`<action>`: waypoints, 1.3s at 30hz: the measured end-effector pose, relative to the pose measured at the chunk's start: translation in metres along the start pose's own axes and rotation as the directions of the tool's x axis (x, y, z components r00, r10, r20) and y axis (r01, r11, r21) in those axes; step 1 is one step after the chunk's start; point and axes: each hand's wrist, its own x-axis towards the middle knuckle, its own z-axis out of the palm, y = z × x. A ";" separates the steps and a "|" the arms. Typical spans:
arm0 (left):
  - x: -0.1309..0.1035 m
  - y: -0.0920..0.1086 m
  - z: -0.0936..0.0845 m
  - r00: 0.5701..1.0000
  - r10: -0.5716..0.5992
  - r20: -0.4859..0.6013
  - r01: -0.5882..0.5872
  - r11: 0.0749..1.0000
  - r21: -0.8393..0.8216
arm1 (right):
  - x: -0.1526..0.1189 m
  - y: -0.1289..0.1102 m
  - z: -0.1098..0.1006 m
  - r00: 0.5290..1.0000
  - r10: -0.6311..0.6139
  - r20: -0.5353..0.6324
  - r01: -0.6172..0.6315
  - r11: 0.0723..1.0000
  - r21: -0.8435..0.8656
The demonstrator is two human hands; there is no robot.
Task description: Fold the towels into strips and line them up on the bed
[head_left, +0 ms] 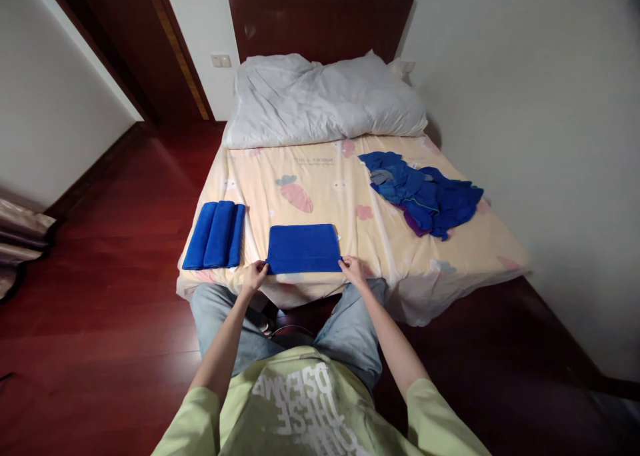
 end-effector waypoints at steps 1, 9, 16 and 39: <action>0.000 -0.001 0.001 1.000 0.003 -0.002 -0.003 1.000 -0.001 | 0.000 0.000 0.000 1.000 0.000 -0.002 0.000 1.000 -0.006; 0.001 -0.007 0.010 0.999 0.028 -0.035 -0.027 0.999 0.030 | -0.002 0.003 0.007 1.000 0.000 -0.017 -0.002 0.998 -0.068; -0.009 -0.005 0.019 0.945 0.255 -0.204 -0.221 0.959 0.176 | -0.016 -0.009 0.008 0.982 -0.177 -0.067 0.160 0.965 -0.209; -0.008 0.003 0.017 0.879 0.456 0.142 -0.474 0.796 0.376 | -0.028 0.004 0.005 0.772 -0.563 0.295 0.627 0.599 -0.498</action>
